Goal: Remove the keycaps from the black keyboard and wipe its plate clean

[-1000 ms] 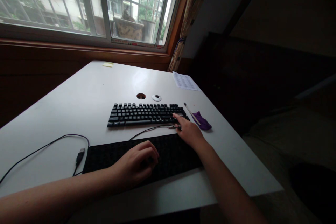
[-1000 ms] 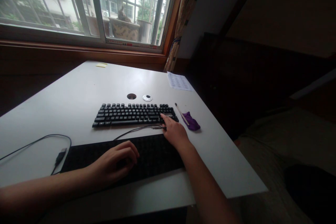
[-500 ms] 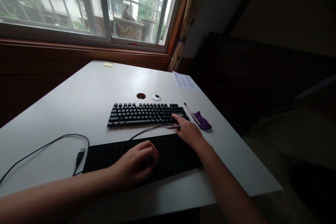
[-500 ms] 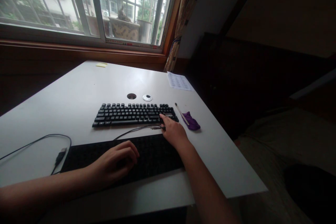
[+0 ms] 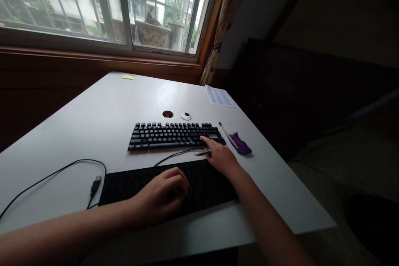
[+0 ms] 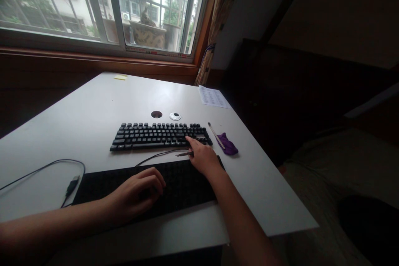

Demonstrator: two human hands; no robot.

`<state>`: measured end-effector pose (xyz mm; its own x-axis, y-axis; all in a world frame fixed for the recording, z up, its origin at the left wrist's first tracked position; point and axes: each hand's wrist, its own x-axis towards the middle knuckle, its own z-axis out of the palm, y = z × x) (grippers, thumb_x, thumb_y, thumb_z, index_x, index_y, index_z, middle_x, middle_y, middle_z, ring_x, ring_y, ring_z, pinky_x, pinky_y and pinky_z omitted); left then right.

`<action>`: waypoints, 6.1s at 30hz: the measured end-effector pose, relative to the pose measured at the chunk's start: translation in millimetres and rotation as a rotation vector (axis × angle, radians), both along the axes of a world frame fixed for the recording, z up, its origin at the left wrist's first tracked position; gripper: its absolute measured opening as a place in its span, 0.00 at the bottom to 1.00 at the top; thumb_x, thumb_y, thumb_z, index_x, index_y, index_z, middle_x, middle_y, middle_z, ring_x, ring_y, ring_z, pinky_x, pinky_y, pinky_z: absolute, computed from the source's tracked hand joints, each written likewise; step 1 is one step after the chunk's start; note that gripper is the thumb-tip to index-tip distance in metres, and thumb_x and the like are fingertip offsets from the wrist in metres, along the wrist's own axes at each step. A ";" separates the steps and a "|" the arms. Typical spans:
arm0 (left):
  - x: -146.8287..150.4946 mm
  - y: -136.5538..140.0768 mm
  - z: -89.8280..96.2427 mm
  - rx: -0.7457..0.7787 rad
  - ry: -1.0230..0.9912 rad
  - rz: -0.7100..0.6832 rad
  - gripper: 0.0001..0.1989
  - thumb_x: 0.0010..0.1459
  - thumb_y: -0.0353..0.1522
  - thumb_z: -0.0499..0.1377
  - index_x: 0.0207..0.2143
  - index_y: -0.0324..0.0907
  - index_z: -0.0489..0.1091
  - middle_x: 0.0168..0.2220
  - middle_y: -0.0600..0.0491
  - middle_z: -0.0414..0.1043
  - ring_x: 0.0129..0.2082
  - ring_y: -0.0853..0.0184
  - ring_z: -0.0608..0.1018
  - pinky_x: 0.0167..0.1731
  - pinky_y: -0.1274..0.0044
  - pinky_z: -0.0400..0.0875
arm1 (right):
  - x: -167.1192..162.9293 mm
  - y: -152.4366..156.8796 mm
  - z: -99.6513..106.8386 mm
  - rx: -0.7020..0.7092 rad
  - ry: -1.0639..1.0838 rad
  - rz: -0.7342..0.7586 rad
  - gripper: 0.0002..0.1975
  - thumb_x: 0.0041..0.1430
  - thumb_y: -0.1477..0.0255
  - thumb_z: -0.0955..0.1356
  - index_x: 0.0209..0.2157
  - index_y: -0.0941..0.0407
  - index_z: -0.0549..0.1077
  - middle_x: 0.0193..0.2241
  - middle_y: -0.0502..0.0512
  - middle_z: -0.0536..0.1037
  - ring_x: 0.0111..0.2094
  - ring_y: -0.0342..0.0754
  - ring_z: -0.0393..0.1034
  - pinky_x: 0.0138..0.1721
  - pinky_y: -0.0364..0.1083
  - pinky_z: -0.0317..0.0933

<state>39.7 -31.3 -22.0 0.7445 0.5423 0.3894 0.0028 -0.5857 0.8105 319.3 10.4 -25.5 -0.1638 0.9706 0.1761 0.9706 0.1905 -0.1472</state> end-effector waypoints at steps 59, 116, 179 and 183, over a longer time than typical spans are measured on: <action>1.2 1.1 -2.2 -0.011 -0.001 0.012 0.10 0.54 0.19 0.56 0.37 0.40 0.70 0.42 0.48 0.72 0.40 0.65 0.76 0.36 0.78 0.72 | 12.2 66.9 24.3 -0.084 -0.113 0.192 0.11 0.62 0.77 0.70 0.42 0.49 0.82 0.41 0.51 0.79 0.39 0.46 0.75 0.39 0.42 0.63; 0.9 -0.1 0.4 0.021 0.001 0.006 0.10 0.54 0.19 0.56 0.36 0.40 0.69 0.41 0.47 0.72 0.41 0.64 0.76 0.38 0.77 0.73 | 31.5 20.1 -8.4 0.179 0.134 -0.126 0.26 0.54 0.86 0.65 0.50 0.51 0.80 0.46 0.56 0.75 0.44 0.50 0.73 0.50 0.49 0.69; 0.8 0.4 1.0 -0.004 -0.004 0.003 0.11 0.54 0.19 0.56 0.37 0.40 0.70 0.41 0.48 0.72 0.41 0.64 0.76 0.39 0.76 0.73 | 82.2 -5.6 -2.4 0.312 0.303 -0.142 0.19 0.59 0.79 0.64 0.45 0.51 0.82 0.44 0.55 0.83 0.46 0.53 0.78 0.52 0.53 0.70; 1.3 0.7 2.2 0.000 -0.001 0.004 0.10 0.55 0.19 0.56 0.36 0.40 0.70 0.41 0.48 0.72 0.41 0.65 0.76 0.39 0.76 0.73 | 72.3 -5.5 -3.7 0.261 0.321 -0.117 0.18 0.59 0.78 0.65 0.46 0.49 0.81 0.45 0.52 0.84 0.46 0.53 0.79 0.52 0.52 0.71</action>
<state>41.0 -30.6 -19.8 0.7420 0.5454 0.3899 0.0044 -0.5855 0.8107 391.6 4.9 -29.1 0.0483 0.8955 0.4424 0.9009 0.1522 -0.4064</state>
